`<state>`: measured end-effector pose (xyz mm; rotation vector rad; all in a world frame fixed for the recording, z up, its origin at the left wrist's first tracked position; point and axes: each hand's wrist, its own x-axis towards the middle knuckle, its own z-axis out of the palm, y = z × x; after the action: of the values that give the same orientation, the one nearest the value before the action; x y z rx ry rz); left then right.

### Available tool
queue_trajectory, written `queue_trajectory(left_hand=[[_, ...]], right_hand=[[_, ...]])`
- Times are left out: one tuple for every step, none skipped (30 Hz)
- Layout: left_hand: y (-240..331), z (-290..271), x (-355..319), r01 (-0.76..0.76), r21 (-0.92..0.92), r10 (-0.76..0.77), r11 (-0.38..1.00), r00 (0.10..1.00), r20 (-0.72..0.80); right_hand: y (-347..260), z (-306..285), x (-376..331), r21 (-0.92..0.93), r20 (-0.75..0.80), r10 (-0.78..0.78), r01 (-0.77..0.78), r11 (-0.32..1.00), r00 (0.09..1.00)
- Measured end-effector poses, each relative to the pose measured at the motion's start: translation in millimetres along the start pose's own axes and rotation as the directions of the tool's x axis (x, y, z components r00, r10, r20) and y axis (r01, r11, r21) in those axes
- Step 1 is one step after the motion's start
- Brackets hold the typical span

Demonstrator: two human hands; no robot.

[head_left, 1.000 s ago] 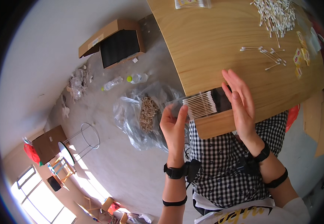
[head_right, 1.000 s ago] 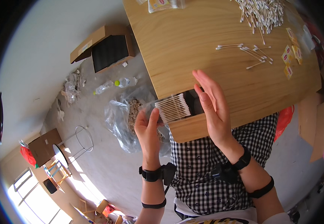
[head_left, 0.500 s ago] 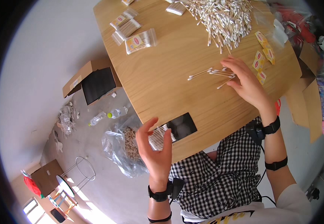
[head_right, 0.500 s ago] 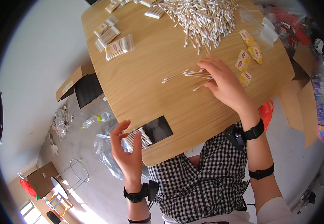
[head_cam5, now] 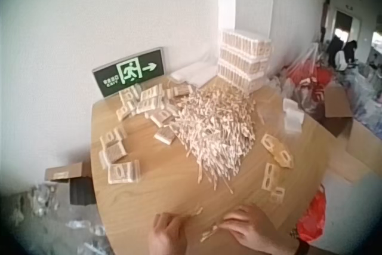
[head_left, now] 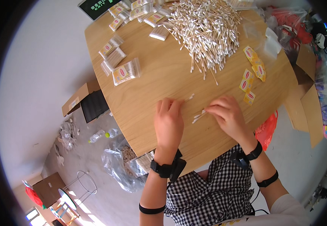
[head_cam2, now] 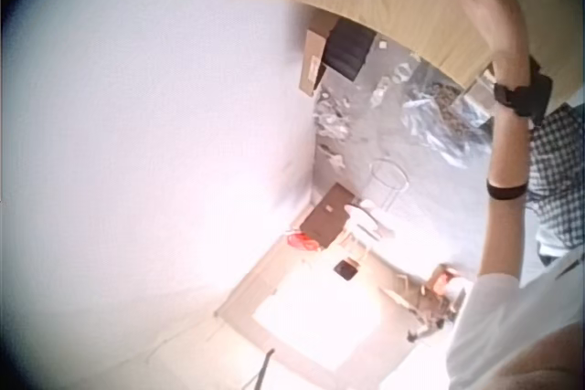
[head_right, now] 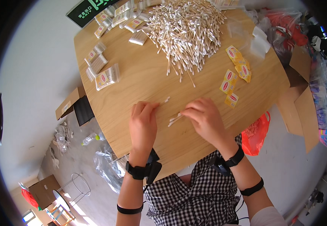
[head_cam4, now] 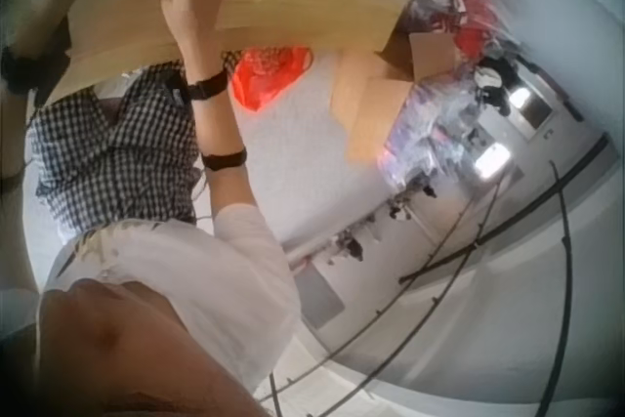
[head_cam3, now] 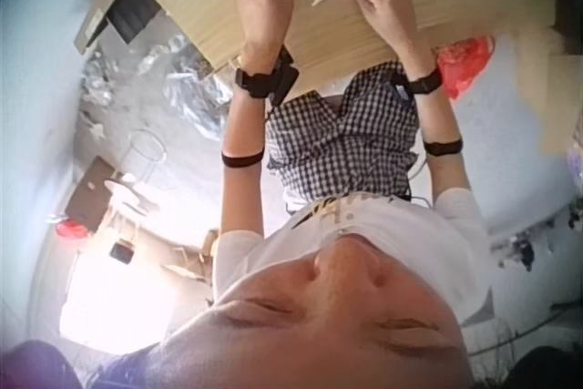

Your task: The recorder is sorting cotton swabs and placing them into small plastic containers.

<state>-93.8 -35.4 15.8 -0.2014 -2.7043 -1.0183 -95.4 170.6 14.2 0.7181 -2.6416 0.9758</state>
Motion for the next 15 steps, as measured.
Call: queue_trajectory(left_hand=[[1, -1, -4, 0.000, 0.006, 0.000, 1.000, 1.000, -0.002], [4, -1, -10, 0.009, -0.060, -0.006, 0.998, 0.999, 0.052], [7, -1, -14, 0.023, -0.124, -0.010, 0.992, 0.994, 0.105], [11, -1, -18, 0.019, -0.124, -0.006, 0.992, 0.995, 0.102], [16, -1, -22, 0.031, -0.140, -0.020, 0.990, 0.997, 0.077], [21, -1, -25, 0.043, -0.155, -0.035, 0.987, 0.998, 0.052], [25, -1, -27, 0.035, -0.138, -0.026, 0.990, 0.997, 0.070], [28, 0, -29, 0.034, -0.130, -0.025, 0.991, 0.997, 0.067], [29, 2, -31, 0.033, -0.090, -0.027, 0.995, 0.998, 0.061], [31, 5, -33, 0.031, -0.050, -0.028, 0.998, 0.998, 0.055], [31, 10, -35, 0.029, -0.037, -0.028, 0.999, 0.999, 0.037], [32, 13, -35, 0.024, -0.034, -0.023, 0.999, 0.999, 0.035], [33, 15, -35, 0.045, -0.039, -0.044, 0.998, 0.999, 0.014], [35, 17, -35, 0.070, -0.046, -0.070, 0.996, 0.998, -0.005], [35, 19, -35, 0.069, -0.048, -0.069, 0.997, 0.998, -0.005]], right_hand=[[-10, 7, 1, 0.009, 0.014, -0.015, 0.015, 1.000, 1.000], [-16, 11, 3, 0.008, 0.026, -0.028, 0.028, 1.000, 0.999], [-16, 14, 6, 0.009, 0.013, -0.007, 0.006, 1.000, 1.000], [-16, 14, 11, 0.008, 0.010, -0.009, 0.009, 1.000, 1.000], [-15, 11, 17, 0.090, -0.045, 0.093, -0.088, 0.992, 0.995], [-13, 10, 24, 0.179, -0.090, 0.196, -0.178, 0.968, 0.976], [-9, 10, 34, 0.181, -0.094, 0.194, -0.175, 0.968, 0.976], [-5, 12, 46, 0.038, -0.157, 0.188, -0.184, 0.982, 0.970], [-2, 15, 57, -0.106, -0.217, 0.174, -0.200, 0.974, 0.961], [0, 20, 67, -0.102, -0.219, 0.173, -0.198, 0.975, 0.960], [1, 27, 77, -0.229, -0.239, 0.187, -0.243, 0.943, 0.953], [4, 34, 86, -0.348, -0.262, 0.201, -0.286, 0.893, 0.944], [7, 39, 95, -0.347, -0.267, 0.200, -0.287, 0.893, 0.943], [11, 44, 101, -0.387, -0.278, 0.181, -0.283, 0.878, 0.943], [14, 46, 105, -0.427, -0.289, 0.162, -0.279, 0.860, 0.943]])
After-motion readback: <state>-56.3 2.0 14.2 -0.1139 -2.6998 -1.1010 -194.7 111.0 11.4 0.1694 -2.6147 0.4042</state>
